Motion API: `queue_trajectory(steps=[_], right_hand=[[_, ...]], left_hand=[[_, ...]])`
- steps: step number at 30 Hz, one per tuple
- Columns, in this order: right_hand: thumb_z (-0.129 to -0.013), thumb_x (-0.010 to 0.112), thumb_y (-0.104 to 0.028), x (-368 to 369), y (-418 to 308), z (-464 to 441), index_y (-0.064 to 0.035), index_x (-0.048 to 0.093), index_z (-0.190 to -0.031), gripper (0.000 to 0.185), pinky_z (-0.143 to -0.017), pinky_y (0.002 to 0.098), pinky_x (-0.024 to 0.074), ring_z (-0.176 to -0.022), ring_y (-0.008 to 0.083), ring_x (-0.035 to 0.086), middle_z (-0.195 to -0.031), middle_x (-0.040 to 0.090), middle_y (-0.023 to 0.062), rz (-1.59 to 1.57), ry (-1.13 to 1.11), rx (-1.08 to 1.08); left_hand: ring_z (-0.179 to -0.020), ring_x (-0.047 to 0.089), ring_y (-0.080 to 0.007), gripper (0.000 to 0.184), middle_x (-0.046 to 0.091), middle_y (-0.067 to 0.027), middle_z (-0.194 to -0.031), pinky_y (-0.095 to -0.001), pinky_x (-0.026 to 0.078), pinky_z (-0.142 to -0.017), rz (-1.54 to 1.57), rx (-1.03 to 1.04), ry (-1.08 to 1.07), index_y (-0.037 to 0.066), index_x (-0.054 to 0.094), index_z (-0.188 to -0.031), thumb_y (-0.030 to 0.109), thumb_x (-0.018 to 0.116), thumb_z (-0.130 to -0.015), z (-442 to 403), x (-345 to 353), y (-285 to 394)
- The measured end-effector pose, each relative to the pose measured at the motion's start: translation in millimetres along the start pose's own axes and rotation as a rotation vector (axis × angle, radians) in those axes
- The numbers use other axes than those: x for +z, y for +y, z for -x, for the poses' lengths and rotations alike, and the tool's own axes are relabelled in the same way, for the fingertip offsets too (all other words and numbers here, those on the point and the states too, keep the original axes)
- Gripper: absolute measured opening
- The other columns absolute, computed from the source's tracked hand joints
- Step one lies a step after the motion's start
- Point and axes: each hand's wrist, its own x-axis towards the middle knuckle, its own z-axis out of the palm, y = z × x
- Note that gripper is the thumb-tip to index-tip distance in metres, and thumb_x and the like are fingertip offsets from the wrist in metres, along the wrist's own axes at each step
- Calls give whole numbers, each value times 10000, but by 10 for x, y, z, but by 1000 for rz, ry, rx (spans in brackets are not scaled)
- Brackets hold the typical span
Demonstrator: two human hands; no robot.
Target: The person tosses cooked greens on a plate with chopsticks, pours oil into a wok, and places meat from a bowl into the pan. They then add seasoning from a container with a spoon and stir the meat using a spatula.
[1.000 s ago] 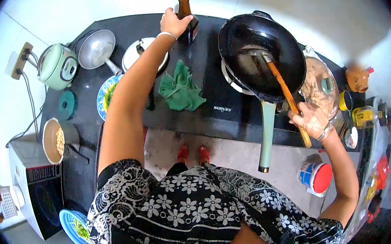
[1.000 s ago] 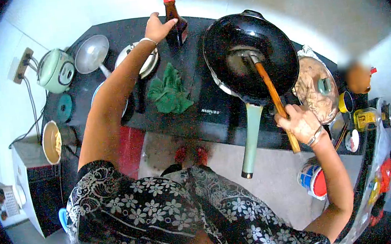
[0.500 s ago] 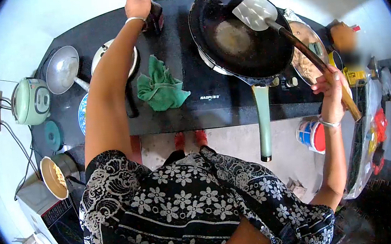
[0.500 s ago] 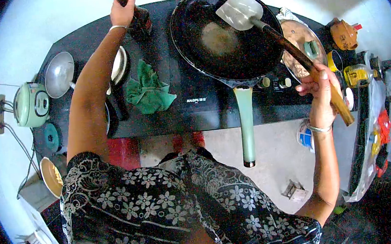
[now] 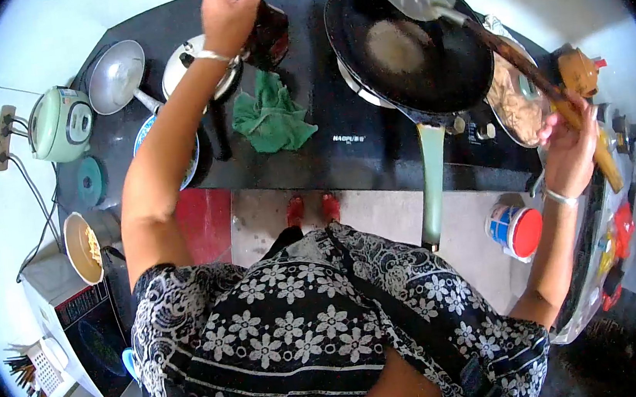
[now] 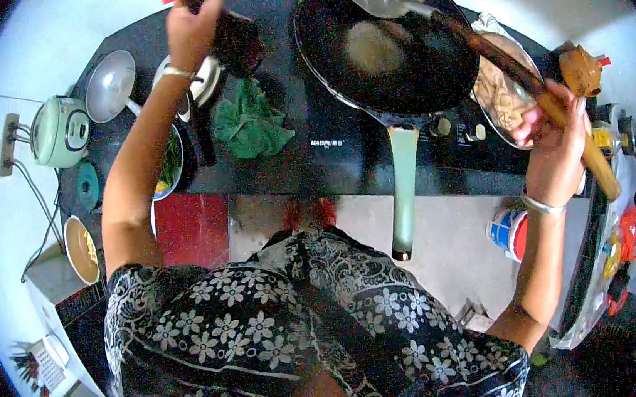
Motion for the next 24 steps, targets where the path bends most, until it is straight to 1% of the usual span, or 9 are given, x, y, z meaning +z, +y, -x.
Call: queue_trajectory(steps=[2, 4, 8, 9, 10, 12, 17, 21, 24], right_hand=[[-908, 356, -453, 17, -73, -33, 11, 514, -1066, 515, -464, 230, 405, -480, 136, 497, -660, 539, 77, -32, -57, 14], [-912, 353, -445, 53, -155, -39, 11, 514, -1061, 506, -468, 228, 410, -481, 135, 498, -658, 541, 79, -60, -125, 8], [-917, 348, -444, 144, -243, -38, 12, 505, -1071, 506, -458, 227, 419, -472, 123, 496, -646, 541, 74, -159, -300, 55], [-921, 341, -443, 219, -271, 22, 13, 502, -1078, 509, -451, 225, 415, -459, 120, 492, -633, 539, 67, -171, -324, 31], [-922, 339, -442, 263, -292, 130, 14, 502, -1078, 509, -451, 225, 416, -457, 120, 491, -630, 538, 67, -191, -352, 23], [-924, 336, -440, 369, -322, 283, 16, 503, -1078, 510, -449, 226, 417, -453, 122, 491, -624, 538, 66, -222, -408, 28], [-923, 339, -438, 494, -239, 579, 26, 513, -1057, 514, -444, 224, 426, -451, 122, 496, -622, 545, 70, -258, -522, 18], [-922, 341, -441, 514, -135, 652, 27, 516, -1056, 517, -435, 224, 424, -446, 113, 497, -617, 539, 58, -297, -640, 24], [-916, 352, -449, 522, -149, 716, 12, 545, -1033, 513, -410, 215, 391, -443, 116, 500, -604, 536, 51, -299, -691, -17]], left_hand=[[-918, 575, -241, 553, 566, -202, -1091, -309, 451, -824, -166, 120, 65, 18, 459, -1215, 345, 621, -799, 227, -144, 296], [-677, 598, -207, 342, 621, -94, -731, -316, 457, -662, -274, 238, 197, -2, 563, -852, 331, 606, -786, 510, -277, 585], [-671, 549, -134, 291, 587, -58, -735, -284, 447, -624, -79, -14, 69, 19, 548, -885, 264, 648, -763, 1009, -573, 825], [-614, 437, -50, 117, 506, 19, -657, -226, 390, -548, -170, 60, 98, 33, 530, -817, 128, 594, -794, 1170, -635, 884], [-613, 446, -51, 125, 510, 30, -670, -228, 396, -556, -15, -54, 60, 36, 534, -826, 136, 601, -791, 1357, -709, 912], [-617, 437, -44, 122, 494, 44, -668, -222, 384, -557, -186, -11, 62, 38, 530, -818, 131, 604, -789, 1648, -854, 993], [-645, 503, -84, 152, 571, -10, -714, -247, 418, -610, -379, -41, -8, 20, 544, -882, 147, 588, -812, 2217, -1027, 1034], [-676, 474, -56, 173, 552, 32, -748, -232, 407, -621, -351, -72, 0, 12, 543, -921, 144, 588, -819, 2441, -964, 950], [-654, 550, -138, 253, 604, -84, -731, -299, 445, -636, -413, -172, -3, -4, 558, -898, 207, 614, -771, 2567, -973, 1030]])
